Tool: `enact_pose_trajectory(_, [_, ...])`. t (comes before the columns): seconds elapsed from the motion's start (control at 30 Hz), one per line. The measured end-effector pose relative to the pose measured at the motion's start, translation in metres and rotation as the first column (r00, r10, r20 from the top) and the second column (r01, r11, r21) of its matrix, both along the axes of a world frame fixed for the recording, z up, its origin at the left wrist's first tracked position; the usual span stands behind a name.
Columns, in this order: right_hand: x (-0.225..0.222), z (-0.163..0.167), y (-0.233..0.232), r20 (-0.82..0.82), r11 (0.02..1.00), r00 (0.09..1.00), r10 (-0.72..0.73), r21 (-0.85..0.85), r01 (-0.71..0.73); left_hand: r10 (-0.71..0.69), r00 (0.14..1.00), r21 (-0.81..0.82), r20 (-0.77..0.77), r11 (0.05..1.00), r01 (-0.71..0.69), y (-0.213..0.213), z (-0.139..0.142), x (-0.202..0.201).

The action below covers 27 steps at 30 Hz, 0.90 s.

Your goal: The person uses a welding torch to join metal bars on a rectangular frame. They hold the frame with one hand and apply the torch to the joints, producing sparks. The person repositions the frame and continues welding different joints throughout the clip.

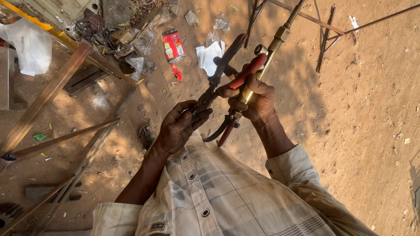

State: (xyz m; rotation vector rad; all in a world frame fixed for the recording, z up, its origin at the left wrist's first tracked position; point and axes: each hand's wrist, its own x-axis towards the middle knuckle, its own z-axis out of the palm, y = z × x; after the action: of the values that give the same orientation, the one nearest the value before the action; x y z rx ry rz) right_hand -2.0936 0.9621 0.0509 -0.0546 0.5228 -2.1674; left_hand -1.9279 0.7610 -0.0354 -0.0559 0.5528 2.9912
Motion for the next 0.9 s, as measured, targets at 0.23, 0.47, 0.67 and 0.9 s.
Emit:
enact_pose_trajectory(0.23, [0.004, -0.007, -0.004, 0.058, 0.98, 0.994, -0.094, 0.183, 0.082, 0.021, 0.999, 0.009, 0.025, 1.0, -0.021, -0.004, 0.001, 0.002])
enact_pose_trajectory(0.47, [0.008, 0.006, -0.015, -0.199, 0.978, 0.98, 0.016, 0.208, 0.026, 0.045, 0.999, -0.376, 0.017, 0.926, -0.035, -0.013, 0.03, -0.004])
enact_pose_trajectory(0.67, [0.028, -0.013, -0.04, -0.374, 0.917, 0.907, 0.191, 0.398, -0.029, 0.273, 0.95, -0.956, -0.154, 0.202, -0.213, -0.037, 0.1, -0.002])
enact_pose_trajectory(0.9, [0.064, -0.078, -0.056, -0.366, 0.779, 0.819, 0.443, 0.609, -0.149, 0.372, 0.925, -0.958, -0.077, 0.23, -0.172, -0.045, 0.106, 0.008])
